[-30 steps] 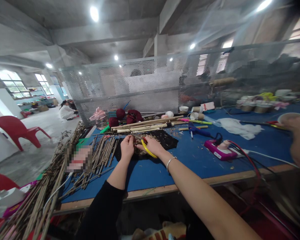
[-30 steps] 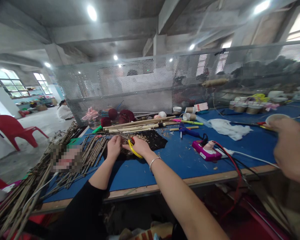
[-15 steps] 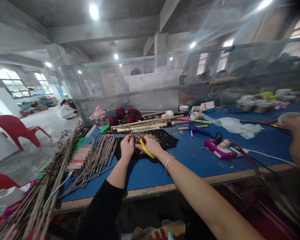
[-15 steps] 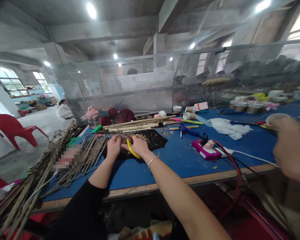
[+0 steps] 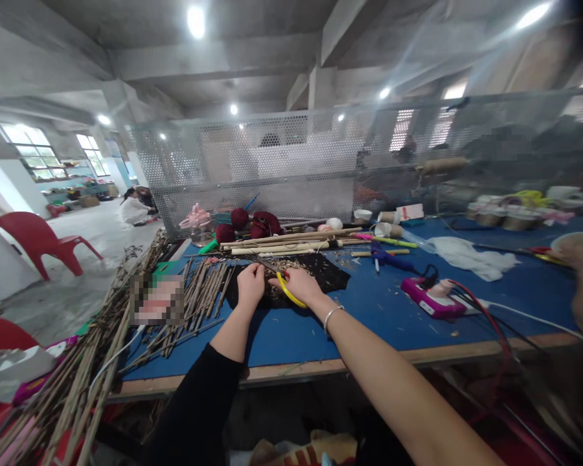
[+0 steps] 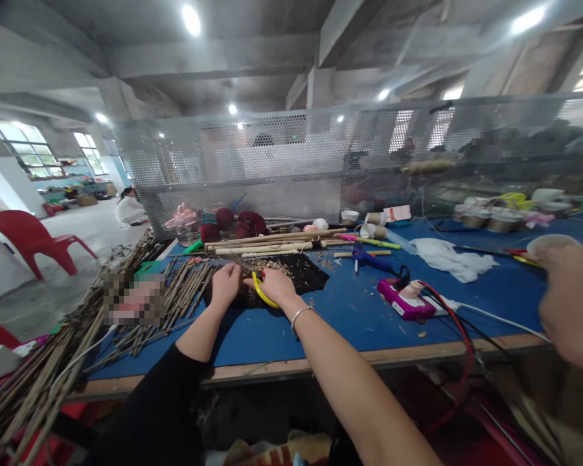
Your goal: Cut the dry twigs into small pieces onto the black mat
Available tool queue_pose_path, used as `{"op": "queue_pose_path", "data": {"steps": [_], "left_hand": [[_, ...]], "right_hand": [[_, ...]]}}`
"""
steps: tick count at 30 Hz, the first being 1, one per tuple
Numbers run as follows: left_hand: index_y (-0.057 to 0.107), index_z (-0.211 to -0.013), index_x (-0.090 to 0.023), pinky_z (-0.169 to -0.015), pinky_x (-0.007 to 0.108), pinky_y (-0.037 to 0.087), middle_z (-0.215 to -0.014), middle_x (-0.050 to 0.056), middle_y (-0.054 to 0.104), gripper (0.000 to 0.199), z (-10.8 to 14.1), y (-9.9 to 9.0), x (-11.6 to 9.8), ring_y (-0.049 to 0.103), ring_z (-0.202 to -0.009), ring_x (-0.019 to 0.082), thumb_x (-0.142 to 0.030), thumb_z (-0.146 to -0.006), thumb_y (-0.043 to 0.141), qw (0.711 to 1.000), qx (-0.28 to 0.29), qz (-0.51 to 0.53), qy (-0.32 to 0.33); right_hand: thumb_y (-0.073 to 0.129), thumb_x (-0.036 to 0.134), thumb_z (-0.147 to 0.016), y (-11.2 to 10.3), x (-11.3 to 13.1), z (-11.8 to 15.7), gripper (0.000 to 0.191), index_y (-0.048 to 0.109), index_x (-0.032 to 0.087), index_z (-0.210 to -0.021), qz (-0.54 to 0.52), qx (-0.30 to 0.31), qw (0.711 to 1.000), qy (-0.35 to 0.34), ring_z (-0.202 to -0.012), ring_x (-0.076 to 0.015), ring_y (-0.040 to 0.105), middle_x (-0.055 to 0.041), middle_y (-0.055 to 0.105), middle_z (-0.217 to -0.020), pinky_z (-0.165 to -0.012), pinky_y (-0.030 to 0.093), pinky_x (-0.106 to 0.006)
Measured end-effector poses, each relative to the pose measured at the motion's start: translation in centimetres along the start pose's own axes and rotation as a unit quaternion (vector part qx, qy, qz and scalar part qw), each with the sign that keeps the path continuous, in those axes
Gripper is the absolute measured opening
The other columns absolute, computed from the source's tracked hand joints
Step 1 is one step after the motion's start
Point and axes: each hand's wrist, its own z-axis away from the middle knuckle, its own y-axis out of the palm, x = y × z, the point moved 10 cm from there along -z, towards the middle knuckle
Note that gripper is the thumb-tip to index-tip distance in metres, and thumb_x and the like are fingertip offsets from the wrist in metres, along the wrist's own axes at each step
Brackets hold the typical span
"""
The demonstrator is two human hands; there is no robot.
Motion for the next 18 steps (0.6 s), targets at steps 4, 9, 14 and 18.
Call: {"op": "queue_pose_path", "data": {"steps": [4, 9, 14, 18], "left_hand": [[0.065, -0.075, -0.015, -0.066, 0.024, 0.038, -0.072, 0.006, 0.066, 0.025, 0.0, 0.0, 0.7, 0.057, -0.069, 0.015, -0.031, -0.079, 0.046, 0.999, -0.003, 0.015, -0.029], [0.061, -0.073, -0.015, -0.065, 0.024, 0.040, -0.068, 0.003, 0.062, 0.019, 0.5, 0.1, 2.5, 0.055, -0.064, 0.014, -0.033, -0.074, 0.056, 0.997, -0.026, -0.009, -0.068], [0.052, -0.106, -0.015, -0.073, 0.026, 0.041, -0.090, 0.008, 0.061, 0.034, 0.6, -0.7, 1.0, 0.056, -0.080, 0.016, -0.029, -0.075, 0.056, 0.993, -0.024, -0.117, -0.018], [0.059, -0.102, -0.014, -0.076, 0.025, 0.040, -0.096, 0.010, 0.063, 0.030, -1.7, -0.9, -0.5, 0.057, -0.088, 0.018, -0.032, -0.079, 0.050, 0.942, 0.158, -0.293, 0.047]], "right_hand": [[0.045, 0.070, -0.068, -0.2, -0.9, -0.2, 0.053, 0.061, 0.020, -0.077, -0.001, 0.000, 1.000, 0.019, -0.075, -0.0221, 0.061, -0.0091, 0.065, -0.080, -0.056, 0.035, -0.024], [0.048, 0.065, -0.069, -1.4, -2.0, -0.5, 0.046, 0.060, 0.021, -0.073, -0.046, -0.059, 0.997, 0.022, -0.068, -0.0193, 0.058, -0.0073, 0.065, -0.074, -0.054, 0.033, -0.023], [0.045, 0.062, -0.072, -2.1, -3.3, -0.9, 0.046, 0.057, 0.018, -0.065, -0.121, -0.116, 0.985, 0.026, -0.054, -0.0148, 0.051, -0.0040, 0.059, -0.058, -0.053, 0.033, -0.023], [0.045, 0.061, -0.071, -2.4, -3.5, -1.0, 0.045, 0.056, 0.018, -0.063, -0.143, -0.138, 0.980, 0.013, -0.053, -0.0139, 0.049, -0.0033, 0.058, -0.057, -0.053, 0.033, -0.023]]}}
